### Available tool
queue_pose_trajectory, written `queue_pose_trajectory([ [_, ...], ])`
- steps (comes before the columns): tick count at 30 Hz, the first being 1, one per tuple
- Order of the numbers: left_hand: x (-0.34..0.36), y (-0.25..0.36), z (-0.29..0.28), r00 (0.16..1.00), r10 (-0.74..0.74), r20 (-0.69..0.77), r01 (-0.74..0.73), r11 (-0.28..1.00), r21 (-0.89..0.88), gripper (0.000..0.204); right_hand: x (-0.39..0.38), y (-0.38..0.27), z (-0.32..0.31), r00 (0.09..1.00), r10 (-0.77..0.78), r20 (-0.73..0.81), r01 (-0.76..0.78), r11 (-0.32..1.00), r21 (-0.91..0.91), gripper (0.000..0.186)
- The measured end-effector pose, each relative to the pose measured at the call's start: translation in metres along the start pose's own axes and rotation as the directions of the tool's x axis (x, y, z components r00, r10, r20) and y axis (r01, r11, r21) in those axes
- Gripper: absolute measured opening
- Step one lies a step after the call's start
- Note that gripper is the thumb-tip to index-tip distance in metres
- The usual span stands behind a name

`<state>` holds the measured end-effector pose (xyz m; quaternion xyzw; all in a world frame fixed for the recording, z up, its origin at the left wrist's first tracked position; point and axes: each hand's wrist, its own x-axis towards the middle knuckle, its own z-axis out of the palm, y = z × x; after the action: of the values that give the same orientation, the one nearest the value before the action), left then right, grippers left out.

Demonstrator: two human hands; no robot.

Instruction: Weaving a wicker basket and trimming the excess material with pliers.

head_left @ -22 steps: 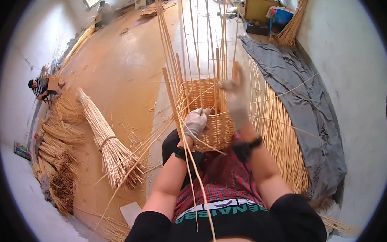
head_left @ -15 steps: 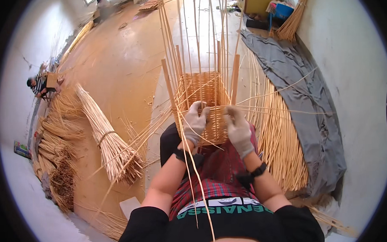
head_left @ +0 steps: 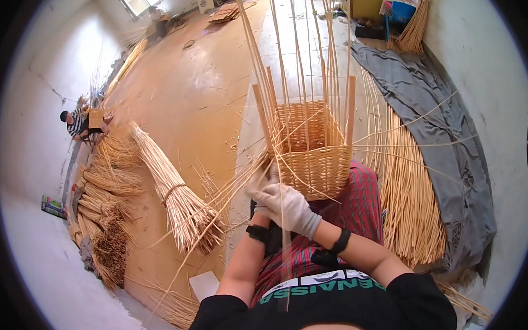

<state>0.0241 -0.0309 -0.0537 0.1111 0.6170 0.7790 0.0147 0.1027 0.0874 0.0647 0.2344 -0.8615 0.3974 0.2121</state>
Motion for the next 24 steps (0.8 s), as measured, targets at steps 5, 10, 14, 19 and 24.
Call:
queue_pose_trajectory([
  [5,-0.006,0.024,0.02,0.936,0.18,-0.303,0.02,0.831,0.556,0.028,-0.051,0.075,-0.012,0.892,0.232,-0.387,-0.107,0.942,0.319,0.016],
  [10,0.0,0.064,0.057,0.929,0.265,0.257,-0.332,0.296,0.896,0.049,-0.013,0.129,-0.046,0.545,0.831,-0.106,-0.471,0.409,0.782,0.022],
  [14,0.064,0.036,0.066,0.99,0.037,0.139,-0.13,0.645,0.753,0.054,0.004,0.143,-0.039,0.756,0.596,-0.27,-0.429,0.763,0.484,0.025],
  [19,0.061,0.023,0.083,0.994,-0.095,0.048,0.035,0.716,0.698,0.043,0.093,0.124,-0.045,0.908,0.282,-0.311,-0.366,0.893,-0.26,0.041],
  [24,0.067,0.018,0.073,0.939,0.317,0.135,-0.324,0.681,0.657,0.044,0.077,0.145,-0.077,0.857,0.512,0.055,-0.512,0.833,0.21,0.029],
])
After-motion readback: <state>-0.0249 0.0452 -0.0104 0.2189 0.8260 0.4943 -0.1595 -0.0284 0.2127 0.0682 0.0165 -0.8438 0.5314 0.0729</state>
